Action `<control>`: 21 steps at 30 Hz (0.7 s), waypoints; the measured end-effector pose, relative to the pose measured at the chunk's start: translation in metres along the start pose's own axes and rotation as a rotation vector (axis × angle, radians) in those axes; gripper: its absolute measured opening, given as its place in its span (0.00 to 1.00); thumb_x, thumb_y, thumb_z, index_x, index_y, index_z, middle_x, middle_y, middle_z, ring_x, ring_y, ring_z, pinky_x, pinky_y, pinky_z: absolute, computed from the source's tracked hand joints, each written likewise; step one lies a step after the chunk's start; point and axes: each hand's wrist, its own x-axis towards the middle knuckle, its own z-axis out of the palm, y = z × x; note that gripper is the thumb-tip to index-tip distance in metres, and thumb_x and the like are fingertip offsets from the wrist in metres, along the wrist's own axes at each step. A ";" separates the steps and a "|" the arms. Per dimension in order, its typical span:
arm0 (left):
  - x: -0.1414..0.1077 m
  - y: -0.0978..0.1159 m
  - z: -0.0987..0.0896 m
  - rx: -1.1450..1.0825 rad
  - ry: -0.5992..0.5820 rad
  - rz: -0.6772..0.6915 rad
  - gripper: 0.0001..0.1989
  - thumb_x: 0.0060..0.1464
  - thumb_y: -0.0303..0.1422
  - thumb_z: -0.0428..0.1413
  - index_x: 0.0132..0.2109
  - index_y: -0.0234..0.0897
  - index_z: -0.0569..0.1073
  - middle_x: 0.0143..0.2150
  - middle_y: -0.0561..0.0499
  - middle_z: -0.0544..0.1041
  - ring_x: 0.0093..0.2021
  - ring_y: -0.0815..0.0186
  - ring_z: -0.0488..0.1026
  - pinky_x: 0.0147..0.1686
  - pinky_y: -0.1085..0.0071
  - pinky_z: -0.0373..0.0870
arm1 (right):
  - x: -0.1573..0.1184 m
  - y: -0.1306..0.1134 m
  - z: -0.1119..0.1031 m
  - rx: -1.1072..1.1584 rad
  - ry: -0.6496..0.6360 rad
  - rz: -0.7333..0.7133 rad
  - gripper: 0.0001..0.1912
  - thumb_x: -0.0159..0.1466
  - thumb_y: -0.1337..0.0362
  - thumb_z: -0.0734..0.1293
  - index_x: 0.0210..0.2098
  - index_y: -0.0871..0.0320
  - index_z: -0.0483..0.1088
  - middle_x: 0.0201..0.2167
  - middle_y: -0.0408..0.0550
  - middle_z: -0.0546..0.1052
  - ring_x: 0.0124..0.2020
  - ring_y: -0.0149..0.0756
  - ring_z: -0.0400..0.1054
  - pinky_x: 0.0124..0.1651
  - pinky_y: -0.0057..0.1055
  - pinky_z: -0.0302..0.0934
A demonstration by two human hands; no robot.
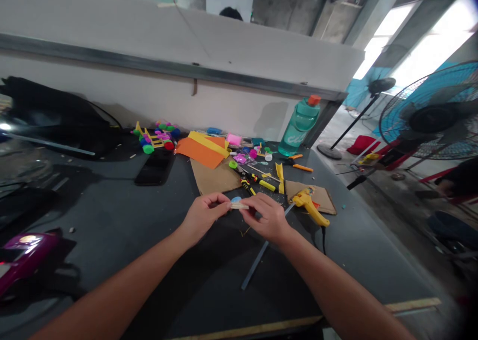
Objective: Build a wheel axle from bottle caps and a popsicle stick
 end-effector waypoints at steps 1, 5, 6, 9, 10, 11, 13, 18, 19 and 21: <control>0.000 -0.001 0.000 -0.005 -0.001 -0.003 0.10 0.46 0.38 0.61 0.31 0.34 0.75 0.26 0.54 0.71 0.28 0.70 0.65 0.29 0.75 0.59 | -0.001 0.000 0.000 0.000 -0.001 0.008 0.09 0.63 0.67 0.64 0.42 0.57 0.72 0.28 0.47 0.75 0.29 0.33 0.69 0.34 0.30 0.67; 0.000 -0.002 0.000 -0.012 0.012 -0.013 0.10 0.47 0.38 0.61 0.31 0.34 0.75 0.25 0.53 0.71 0.28 0.69 0.66 0.31 0.73 0.60 | -0.003 0.002 0.002 0.011 -0.007 -0.001 0.11 0.62 0.65 0.66 0.45 0.56 0.71 0.31 0.48 0.76 0.30 0.33 0.69 0.36 0.31 0.67; 0.000 -0.002 0.001 -0.013 0.008 -0.013 0.10 0.47 0.38 0.61 0.30 0.34 0.75 0.26 0.53 0.72 0.28 0.69 0.66 0.31 0.73 0.61 | -0.003 0.002 0.002 0.013 -0.004 -0.006 0.10 0.62 0.65 0.67 0.44 0.56 0.72 0.32 0.48 0.76 0.31 0.34 0.69 0.36 0.31 0.67; -0.002 0.000 0.002 -0.005 -0.022 -0.011 0.11 0.46 0.39 0.61 0.31 0.35 0.75 0.27 0.53 0.73 0.29 0.69 0.67 0.32 0.73 0.62 | -0.002 0.002 0.002 0.011 0.017 0.005 0.08 0.62 0.67 0.66 0.41 0.56 0.73 0.30 0.47 0.76 0.31 0.34 0.69 0.36 0.31 0.67; -0.002 0.001 0.002 0.002 -0.025 -0.009 0.11 0.47 0.39 0.61 0.31 0.35 0.75 0.27 0.53 0.73 0.29 0.69 0.67 0.32 0.73 0.62 | -0.002 0.002 0.001 0.010 0.022 0.011 0.07 0.62 0.67 0.66 0.41 0.56 0.73 0.29 0.47 0.76 0.31 0.33 0.69 0.36 0.31 0.67; -0.002 0.001 0.003 0.011 -0.024 -0.006 0.12 0.47 0.40 0.60 0.32 0.35 0.76 0.28 0.52 0.73 0.29 0.68 0.67 0.32 0.73 0.62 | -0.002 0.002 0.001 0.009 0.025 0.016 0.07 0.62 0.67 0.66 0.40 0.56 0.73 0.29 0.47 0.76 0.30 0.33 0.69 0.35 0.30 0.67; -0.002 0.002 0.003 0.030 -0.014 0.007 0.13 0.49 0.41 0.59 0.31 0.35 0.76 0.28 0.51 0.74 0.30 0.68 0.68 0.33 0.72 0.63 | -0.003 0.002 0.001 0.010 0.026 0.019 0.07 0.62 0.67 0.66 0.40 0.56 0.73 0.29 0.47 0.76 0.29 0.33 0.69 0.34 0.30 0.67; -0.003 0.004 0.002 0.065 -0.035 0.038 0.13 0.48 0.42 0.59 0.30 0.35 0.75 0.27 0.52 0.75 0.29 0.68 0.68 0.32 0.73 0.64 | -0.003 0.002 0.002 0.016 0.021 0.011 0.07 0.62 0.67 0.66 0.39 0.56 0.73 0.27 0.46 0.76 0.28 0.32 0.69 0.33 0.30 0.66; -0.003 0.004 0.002 0.071 -0.035 0.040 0.14 0.48 0.42 0.60 0.30 0.35 0.75 0.26 0.52 0.74 0.28 0.68 0.68 0.31 0.73 0.63 | -0.002 0.002 0.002 0.019 0.024 0.007 0.07 0.62 0.67 0.66 0.39 0.56 0.73 0.27 0.46 0.76 0.28 0.32 0.69 0.33 0.30 0.66; -0.004 0.005 0.003 0.079 -0.027 0.043 0.14 0.47 0.42 0.60 0.30 0.34 0.75 0.26 0.52 0.74 0.28 0.68 0.68 0.31 0.73 0.63 | -0.002 0.001 0.002 0.025 0.028 0.001 0.06 0.62 0.66 0.65 0.39 0.56 0.73 0.27 0.46 0.76 0.28 0.32 0.69 0.33 0.29 0.66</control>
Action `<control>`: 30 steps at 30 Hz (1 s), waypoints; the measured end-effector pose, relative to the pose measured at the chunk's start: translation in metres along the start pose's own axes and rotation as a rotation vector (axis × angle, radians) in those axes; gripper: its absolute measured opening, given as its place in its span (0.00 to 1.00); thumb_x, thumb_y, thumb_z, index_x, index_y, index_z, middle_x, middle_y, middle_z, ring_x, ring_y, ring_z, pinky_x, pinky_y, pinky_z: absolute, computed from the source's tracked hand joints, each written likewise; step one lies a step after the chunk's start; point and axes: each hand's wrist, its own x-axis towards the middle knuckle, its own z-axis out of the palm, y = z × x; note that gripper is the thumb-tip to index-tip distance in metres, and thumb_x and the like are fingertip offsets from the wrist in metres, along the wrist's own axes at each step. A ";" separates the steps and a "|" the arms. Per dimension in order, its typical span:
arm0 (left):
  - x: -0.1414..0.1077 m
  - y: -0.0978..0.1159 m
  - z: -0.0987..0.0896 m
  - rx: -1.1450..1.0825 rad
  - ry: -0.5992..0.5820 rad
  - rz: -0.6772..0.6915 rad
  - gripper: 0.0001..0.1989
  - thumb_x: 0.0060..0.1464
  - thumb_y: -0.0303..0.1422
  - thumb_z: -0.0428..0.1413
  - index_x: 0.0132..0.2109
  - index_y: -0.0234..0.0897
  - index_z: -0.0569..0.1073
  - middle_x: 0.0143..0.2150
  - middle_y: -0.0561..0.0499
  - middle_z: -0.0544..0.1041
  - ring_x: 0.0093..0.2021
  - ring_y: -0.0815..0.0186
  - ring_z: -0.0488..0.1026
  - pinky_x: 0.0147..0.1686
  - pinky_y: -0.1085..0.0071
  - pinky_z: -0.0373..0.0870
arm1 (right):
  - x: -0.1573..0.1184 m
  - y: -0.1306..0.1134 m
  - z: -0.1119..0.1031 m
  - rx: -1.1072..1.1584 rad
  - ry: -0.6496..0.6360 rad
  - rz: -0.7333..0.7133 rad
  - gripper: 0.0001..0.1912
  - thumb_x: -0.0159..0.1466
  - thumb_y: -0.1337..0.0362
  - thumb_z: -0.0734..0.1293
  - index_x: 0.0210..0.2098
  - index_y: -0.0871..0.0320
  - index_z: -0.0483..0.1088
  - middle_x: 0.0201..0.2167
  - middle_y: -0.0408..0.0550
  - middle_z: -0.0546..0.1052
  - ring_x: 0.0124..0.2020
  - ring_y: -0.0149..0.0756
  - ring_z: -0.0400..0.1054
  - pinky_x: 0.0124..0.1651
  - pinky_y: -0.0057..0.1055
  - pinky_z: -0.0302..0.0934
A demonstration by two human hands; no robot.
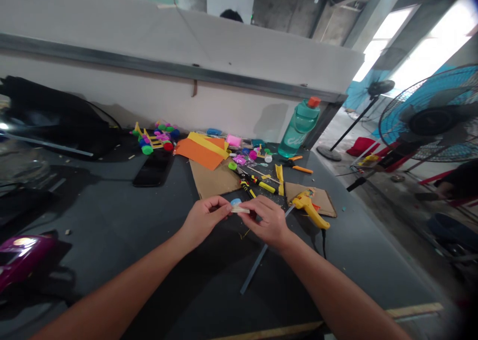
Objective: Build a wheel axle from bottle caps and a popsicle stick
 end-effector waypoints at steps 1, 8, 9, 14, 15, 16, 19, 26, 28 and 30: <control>0.000 0.000 0.000 0.001 -0.001 0.001 0.14 0.47 0.42 0.60 0.30 0.34 0.74 0.26 0.52 0.74 0.28 0.68 0.68 0.31 0.73 0.63 | 0.000 0.000 0.000 0.003 -0.002 -0.002 0.06 0.62 0.66 0.65 0.39 0.56 0.73 0.27 0.46 0.76 0.28 0.32 0.69 0.33 0.30 0.66; 0.000 0.000 0.001 -0.040 -0.002 -0.017 0.12 0.47 0.40 0.61 0.28 0.35 0.73 0.25 0.54 0.73 0.28 0.69 0.67 0.32 0.74 0.63 | 0.003 -0.002 -0.002 0.003 0.008 -0.031 0.05 0.62 0.67 0.65 0.37 0.57 0.73 0.27 0.47 0.77 0.27 0.32 0.68 0.33 0.30 0.65; 0.000 0.000 0.002 -0.048 -0.002 -0.022 0.12 0.47 0.40 0.61 0.28 0.34 0.73 0.25 0.54 0.73 0.28 0.69 0.67 0.32 0.73 0.63 | 0.003 -0.002 -0.002 0.003 0.011 -0.032 0.05 0.62 0.67 0.65 0.37 0.57 0.73 0.27 0.47 0.77 0.27 0.32 0.68 0.32 0.29 0.65; 0.000 0.001 0.003 -0.053 0.008 -0.027 0.12 0.46 0.40 0.61 0.28 0.34 0.73 0.25 0.53 0.73 0.28 0.69 0.67 0.32 0.73 0.63 | 0.000 0.000 0.000 0.010 0.002 -0.010 0.06 0.62 0.67 0.65 0.38 0.56 0.73 0.28 0.47 0.77 0.28 0.32 0.68 0.33 0.30 0.66; 0.000 0.000 0.003 -0.050 0.008 -0.026 0.12 0.47 0.40 0.60 0.28 0.34 0.73 0.25 0.53 0.73 0.28 0.69 0.67 0.32 0.72 0.63 | 0.000 0.000 0.000 0.011 0.002 -0.004 0.06 0.63 0.67 0.65 0.38 0.56 0.73 0.28 0.47 0.77 0.29 0.33 0.69 0.34 0.30 0.67; 0.001 0.000 0.002 -0.047 0.007 -0.027 0.12 0.47 0.40 0.60 0.28 0.34 0.73 0.25 0.53 0.73 0.28 0.69 0.67 0.31 0.73 0.63 | 0.000 0.001 0.000 0.010 0.003 0.000 0.07 0.62 0.66 0.65 0.39 0.56 0.73 0.29 0.47 0.77 0.29 0.33 0.69 0.34 0.31 0.67; 0.001 -0.002 0.002 -0.043 0.005 -0.037 0.13 0.47 0.41 0.60 0.30 0.34 0.74 0.25 0.53 0.73 0.28 0.69 0.68 0.30 0.73 0.63 | 0.000 0.003 0.000 -0.009 -0.005 -0.002 0.10 0.61 0.64 0.67 0.43 0.56 0.73 0.32 0.49 0.77 0.31 0.34 0.70 0.36 0.31 0.68; 0.000 -0.001 0.002 -0.026 0.004 -0.020 0.14 0.47 0.43 0.60 0.29 0.34 0.74 0.25 0.52 0.74 0.28 0.68 0.68 0.31 0.73 0.65 | 0.001 0.002 -0.001 -0.015 -0.022 -0.029 0.08 0.62 0.66 0.65 0.41 0.55 0.73 0.31 0.48 0.78 0.32 0.34 0.71 0.36 0.31 0.68; 0.001 -0.001 0.002 -0.016 0.000 0.000 0.15 0.49 0.43 0.58 0.30 0.34 0.75 0.26 0.51 0.74 0.28 0.67 0.68 0.31 0.72 0.65 | 0.001 0.002 -0.002 -0.013 -0.022 -0.025 0.08 0.62 0.66 0.65 0.41 0.56 0.73 0.31 0.48 0.78 0.32 0.34 0.71 0.36 0.31 0.68; 0.001 -0.002 0.002 -0.005 -0.014 0.009 0.15 0.51 0.43 0.57 0.30 0.34 0.75 0.28 0.50 0.75 0.29 0.67 0.69 0.32 0.72 0.65 | 0.000 0.002 -0.002 -0.007 -0.023 -0.020 0.08 0.62 0.67 0.66 0.41 0.56 0.73 0.31 0.48 0.78 0.31 0.34 0.71 0.36 0.31 0.67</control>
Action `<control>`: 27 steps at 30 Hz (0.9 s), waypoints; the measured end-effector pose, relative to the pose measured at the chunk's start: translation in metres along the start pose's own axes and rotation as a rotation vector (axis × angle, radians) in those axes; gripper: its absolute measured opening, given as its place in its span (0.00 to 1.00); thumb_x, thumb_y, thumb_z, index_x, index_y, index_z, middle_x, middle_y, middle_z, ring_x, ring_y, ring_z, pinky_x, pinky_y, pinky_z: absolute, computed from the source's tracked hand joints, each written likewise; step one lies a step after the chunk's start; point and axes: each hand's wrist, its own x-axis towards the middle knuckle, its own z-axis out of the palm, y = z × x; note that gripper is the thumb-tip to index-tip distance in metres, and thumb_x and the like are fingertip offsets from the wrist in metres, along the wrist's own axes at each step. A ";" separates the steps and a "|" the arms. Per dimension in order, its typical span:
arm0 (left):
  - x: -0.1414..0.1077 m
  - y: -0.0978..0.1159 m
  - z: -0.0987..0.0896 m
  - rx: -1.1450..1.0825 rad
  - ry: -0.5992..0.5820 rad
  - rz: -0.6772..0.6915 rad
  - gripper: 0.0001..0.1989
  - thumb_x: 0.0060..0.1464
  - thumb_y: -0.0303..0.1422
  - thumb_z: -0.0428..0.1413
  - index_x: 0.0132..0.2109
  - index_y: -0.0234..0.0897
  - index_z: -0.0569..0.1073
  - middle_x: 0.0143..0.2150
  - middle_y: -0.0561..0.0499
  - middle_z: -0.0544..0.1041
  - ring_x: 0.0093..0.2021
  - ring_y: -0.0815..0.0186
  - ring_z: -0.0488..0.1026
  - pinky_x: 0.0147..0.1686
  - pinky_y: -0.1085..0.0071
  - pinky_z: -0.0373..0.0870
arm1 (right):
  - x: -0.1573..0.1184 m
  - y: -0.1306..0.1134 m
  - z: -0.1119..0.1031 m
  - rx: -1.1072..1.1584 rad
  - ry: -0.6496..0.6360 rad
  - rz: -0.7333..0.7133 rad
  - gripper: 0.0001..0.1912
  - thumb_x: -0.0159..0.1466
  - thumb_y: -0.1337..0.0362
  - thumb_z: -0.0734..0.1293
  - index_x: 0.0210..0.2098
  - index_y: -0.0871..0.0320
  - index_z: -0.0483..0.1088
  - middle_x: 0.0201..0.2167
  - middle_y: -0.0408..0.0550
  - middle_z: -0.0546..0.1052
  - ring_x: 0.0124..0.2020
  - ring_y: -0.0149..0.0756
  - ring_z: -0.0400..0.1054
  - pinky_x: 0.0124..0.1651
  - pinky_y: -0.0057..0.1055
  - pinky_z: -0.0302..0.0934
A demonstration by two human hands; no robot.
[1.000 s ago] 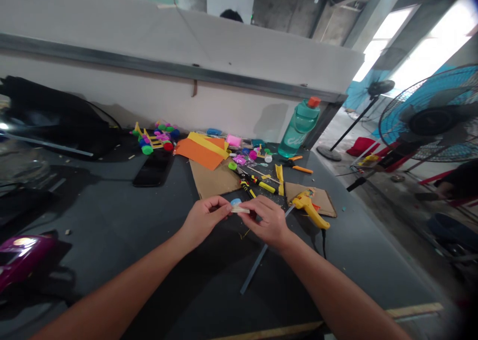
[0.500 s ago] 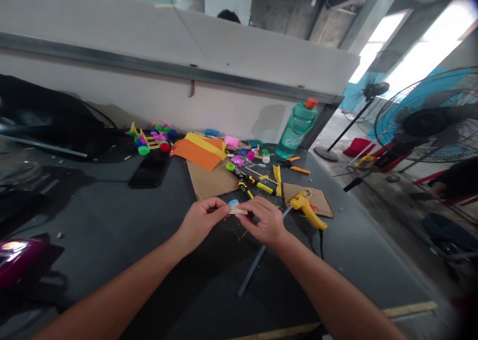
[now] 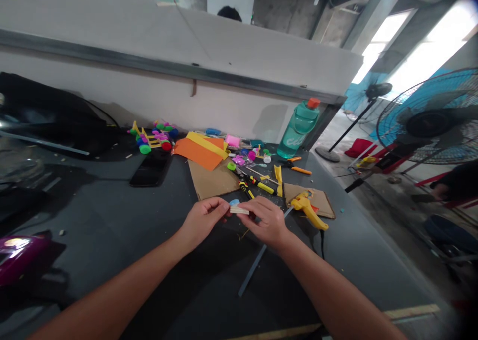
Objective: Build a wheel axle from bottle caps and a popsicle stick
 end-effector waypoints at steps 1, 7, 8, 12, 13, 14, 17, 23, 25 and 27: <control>0.000 0.000 0.000 0.004 -0.009 0.003 0.15 0.51 0.43 0.56 0.31 0.34 0.75 0.28 0.50 0.75 0.29 0.67 0.69 0.32 0.72 0.65 | 0.000 0.000 0.000 0.005 0.002 0.000 0.08 0.62 0.67 0.66 0.41 0.56 0.73 0.31 0.48 0.78 0.31 0.34 0.71 0.36 0.31 0.67; 0.000 0.002 0.000 0.033 -0.017 -0.002 0.15 0.49 0.44 0.58 0.30 0.35 0.75 0.26 0.52 0.74 0.28 0.67 0.68 0.31 0.72 0.64 | -0.001 -0.001 0.003 0.026 0.015 0.029 0.08 0.63 0.66 0.66 0.40 0.55 0.74 0.29 0.47 0.78 0.31 0.34 0.71 0.35 0.30 0.67; 0.000 0.002 0.000 0.036 -0.012 -0.008 0.15 0.49 0.44 0.58 0.30 0.35 0.74 0.26 0.52 0.74 0.28 0.67 0.68 0.31 0.72 0.64 | -0.001 -0.001 0.003 0.030 0.019 0.042 0.07 0.62 0.66 0.66 0.40 0.55 0.75 0.29 0.47 0.78 0.30 0.33 0.71 0.34 0.29 0.67; -0.001 0.002 0.001 0.027 -0.008 -0.006 0.15 0.49 0.44 0.58 0.29 0.35 0.74 0.26 0.52 0.74 0.29 0.67 0.68 0.32 0.72 0.65 | -0.001 -0.002 0.004 0.060 0.027 0.080 0.07 0.62 0.66 0.66 0.39 0.54 0.75 0.28 0.45 0.78 0.29 0.33 0.70 0.33 0.29 0.66; -0.001 0.002 0.001 0.021 -0.010 -0.002 0.14 0.49 0.43 0.58 0.29 0.35 0.74 0.26 0.52 0.74 0.29 0.67 0.68 0.32 0.72 0.65 | -0.001 -0.002 0.005 0.068 0.025 0.082 0.07 0.62 0.66 0.66 0.38 0.54 0.75 0.27 0.45 0.78 0.28 0.32 0.70 0.32 0.30 0.66; 0.000 0.001 0.001 0.016 -0.011 0.000 0.14 0.49 0.43 0.58 0.29 0.35 0.74 0.26 0.52 0.74 0.29 0.67 0.69 0.32 0.72 0.65 | -0.001 -0.002 0.005 0.073 0.023 0.082 0.07 0.62 0.66 0.66 0.38 0.54 0.75 0.27 0.45 0.77 0.27 0.32 0.70 0.32 0.30 0.66; 0.001 -0.001 0.002 0.007 0.001 -0.016 0.13 0.49 0.42 0.58 0.29 0.35 0.74 0.26 0.52 0.74 0.28 0.67 0.69 0.31 0.72 0.65 | 0.000 -0.002 0.006 0.063 0.016 0.103 0.06 0.62 0.66 0.66 0.38 0.55 0.75 0.27 0.46 0.77 0.28 0.33 0.69 0.32 0.30 0.66; 0.006 -0.008 0.002 -0.030 0.057 -0.051 0.13 0.49 0.41 0.58 0.30 0.34 0.74 0.27 0.52 0.74 0.28 0.68 0.68 0.31 0.73 0.65 | -0.001 0.001 0.007 0.027 0.022 0.124 0.11 0.62 0.66 0.66 0.44 0.56 0.73 0.29 0.46 0.76 0.30 0.33 0.70 0.33 0.30 0.66; 0.007 -0.011 0.002 -0.036 0.061 -0.051 0.13 0.49 0.41 0.58 0.29 0.34 0.74 0.27 0.52 0.74 0.28 0.68 0.69 0.32 0.73 0.65 | -0.001 0.002 0.008 0.023 0.020 0.133 0.10 0.62 0.66 0.66 0.43 0.55 0.74 0.29 0.46 0.76 0.30 0.33 0.69 0.33 0.30 0.66; 0.009 -0.012 0.001 -0.042 0.056 -0.050 0.12 0.49 0.41 0.58 0.30 0.34 0.75 0.27 0.53 0.74 0.29 0.69 0.69 0.32 0.73 0.66 | -0.002 0.003 0.008 0.021 0.022 0.155 0.08 0.62 0.66 0.66 0.41 0.55 0.74 0.29 0.45 0.76 0.30 0.33 0.69 0.33 0.29 0.66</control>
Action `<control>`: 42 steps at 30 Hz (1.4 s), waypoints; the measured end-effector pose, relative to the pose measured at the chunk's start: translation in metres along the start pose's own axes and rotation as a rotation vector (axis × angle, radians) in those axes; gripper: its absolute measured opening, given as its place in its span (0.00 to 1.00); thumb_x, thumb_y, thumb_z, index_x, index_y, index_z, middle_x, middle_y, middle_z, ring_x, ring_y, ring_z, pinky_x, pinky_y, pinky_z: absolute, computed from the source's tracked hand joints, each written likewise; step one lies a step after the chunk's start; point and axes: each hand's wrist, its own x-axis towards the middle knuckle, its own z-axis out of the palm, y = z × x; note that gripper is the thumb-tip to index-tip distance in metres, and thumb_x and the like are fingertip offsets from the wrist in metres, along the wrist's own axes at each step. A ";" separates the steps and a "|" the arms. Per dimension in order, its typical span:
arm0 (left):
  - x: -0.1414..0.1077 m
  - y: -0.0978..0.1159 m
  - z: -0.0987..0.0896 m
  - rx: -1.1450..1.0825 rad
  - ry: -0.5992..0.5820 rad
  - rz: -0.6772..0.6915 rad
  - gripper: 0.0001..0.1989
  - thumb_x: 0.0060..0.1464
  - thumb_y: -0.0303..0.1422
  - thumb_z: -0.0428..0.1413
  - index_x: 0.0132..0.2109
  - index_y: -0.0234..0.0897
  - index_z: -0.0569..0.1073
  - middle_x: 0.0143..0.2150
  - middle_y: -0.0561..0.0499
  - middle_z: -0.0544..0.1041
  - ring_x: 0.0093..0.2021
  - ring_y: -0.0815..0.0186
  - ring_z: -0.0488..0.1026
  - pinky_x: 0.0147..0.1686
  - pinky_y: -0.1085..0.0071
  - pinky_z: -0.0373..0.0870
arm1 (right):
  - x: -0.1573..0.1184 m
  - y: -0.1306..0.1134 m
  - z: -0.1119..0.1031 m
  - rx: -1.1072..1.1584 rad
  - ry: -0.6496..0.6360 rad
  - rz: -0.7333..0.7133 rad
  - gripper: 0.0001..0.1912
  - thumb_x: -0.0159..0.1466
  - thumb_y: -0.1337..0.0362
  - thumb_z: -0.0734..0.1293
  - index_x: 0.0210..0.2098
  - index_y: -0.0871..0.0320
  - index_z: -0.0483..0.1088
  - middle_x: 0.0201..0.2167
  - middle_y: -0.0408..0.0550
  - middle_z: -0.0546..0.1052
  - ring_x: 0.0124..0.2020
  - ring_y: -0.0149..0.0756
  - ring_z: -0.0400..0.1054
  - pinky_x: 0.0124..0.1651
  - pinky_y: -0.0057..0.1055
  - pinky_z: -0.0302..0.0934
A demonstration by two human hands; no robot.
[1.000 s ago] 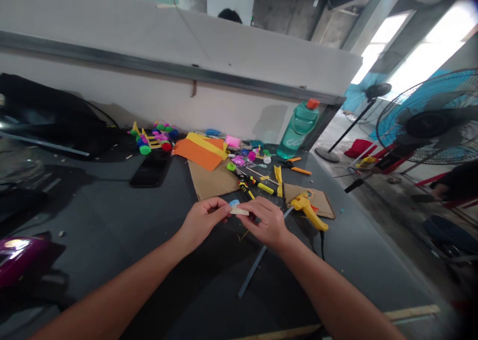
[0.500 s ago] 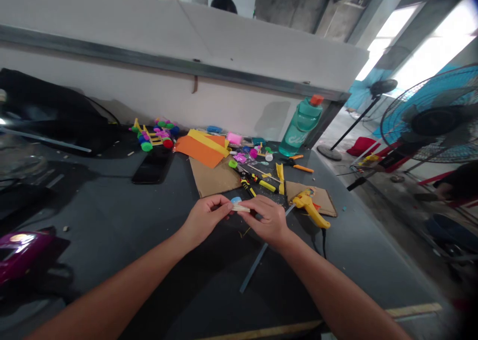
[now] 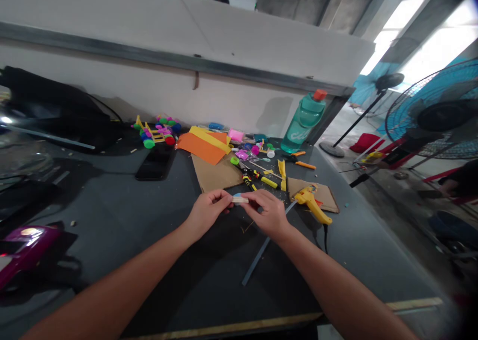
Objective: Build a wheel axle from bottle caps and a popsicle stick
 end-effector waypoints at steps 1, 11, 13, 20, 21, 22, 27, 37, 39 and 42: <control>0.000 -0.001 0.000 -0.007 -0.002 -0.001 0.12 0.50 0.41 0.58 0.30 0.34 0.75 0.27 0.53 0.74 0.29 0.69 0.69 0.32 0.73 0.66 | 0.000 0.000 0.000 0.002 0.003 0.012 0.08 0.62 0.66 0.66 0.41 0.55 0.75 0.29 0.46 0.76 0.30 0.33 0.69 0.34 0.29 0.66; 0.001 -0.001 0.000 -0.051 -0.034 0.023 0.13 0.50 0.41 0.58 0.30 0.34 0.73 0.26 0.53 0.71 0.26 0.71 0.65 0.24 0.77 0.64 | 0.000 -0.001 0.000 0.003 0.009 0.035 0.07 0.62 0.65 0.66 0.40 0.57 0.75 0.29 0.47 0.77 0.30 0.33 0.70 0.34 0.29 0.66; 0.001 -0.001 0.000 -0.051 -0.034 0.010 0.13 0.50 0.41 0.58 0.29 0.33 0.73 0.25 0.52 0.71 0.24 0.72 0.64 0.22 0.77 0.63 | -0.001 -0.001 0.000 -0.004 0.005 0.043 0.07 0.62 0.65 0.66 0.40 0.56 0.75 0.29 0.46 0.77 0.30 0.33 0.70 0.34 0.30 0.66; 0.002 -0.003 0.000 -0.086 -0.052 0.020 0.11 0.51 0.38 0.58 0.29 0.33 0.73 0.25 0.53 0.71 0.22 0.74 0.64 0.19 0.78 0.61 | -0.002 0.001 0.000 -0.008 -0.015 0.036 0.08 0.62 0.65 0.66 0.40 0.59 0.75 0.28 0.46 0.75 0.29 0.31 0.68 0.35 0.29 0.65; 0.002 -0.003 0.000 -0.087 -0.056 0.015 0.11 0.51 0.38 0.58 0.29 0.33 0.73 0.25 0.53 0.71 0.22 0.74 0.63 0.19 0.78 0.60 | -0.002 0.001 0.000 -0.008 -0.016 0.040 0.08 0.62 0.65 0.67 0.40 0.60 0.75 0.28 0.46 0.75 0.29 0.31 0.68 0.34 0.29 0.65; 0.002 -0.003 -0.001 -0.085 -0.061 0.009 0.11 0.52 0.38 0.57 0.29 0.33 0.73 0.25 0.53 0.71 0.21 0.75 0.63 0.18 0.79 0.59 | -0.002 0.001 0.000 -0.008 -0.019 0.042 0.08 0.62 0.66 0.67 0.40 0.60 0.75 0.27 0.45 0.75 0.29 0.31 0.68 0.34 0.28 0.65; 0.002 -0.003 -0.004 -0.035 -0.090 0.001 0.10 0.54 0.36 0.56 0.29 0.33 0.73 0.22 0.55 0.70 0.18 0.77 0.60 0.17 0.79 0.55 | -0.001 -0.001 0.001 -0.027 -0.046 0.060 0.07 0.62 0.65 0.67 0.40 0.57 0.74 0.27 0.44 0.74 0.27 0.30 0.67 0.32 0.28 0.65; 0.002 -0.003 -0.003 -0.043 -0.098 -0.002 0.09 0.53 0.36 0.57 0.30 0.34 0.74 0.22 0.56 0.68 0.19 0.76 0.60 0.19 0.78 0.56 | -0.001 0.000 -0.002 0.044 0.005 0.017 0.06 0.61 0.68 0.67 0.37 0.57 0.76 0.29 0.47 0.79 0.29 0.32 0.71 0.33 0.30 0.67; 0.002 -0.003 -0.003 -0.054 -0.096 -0.008 0.09 0.52 0.36 0.58 0.30 0.34 0.74 0.22 0.55 0.68 0.19 0.76 0.60 0.19 0.78 0.56 | 0.000 0.001 -0.002 0.059 0.009 0.000 0.06 0.61 0.68 0.68 0.36 0.57 0.77 0.29 0.48 0.79 0.30 0.33 0.72 0.34 0.30 0.67; 0.002 -0.002 -0.003 -0.060 -0.095 -0.027 0.10 0.51 0.37 0.59 0.29 0.34 0.74 0.22 0.55 0.69 0.19 0.77 0.60 0.19 0.78 0.56 | 0.000 0.002 -0.001 0.063 0.012 -0.007 0.06 0.60 0.69 0.68 0.35 0.57 0.77 0.28 0.49 0.79 0.30 0.34 0.72 0.34 0.31 0.67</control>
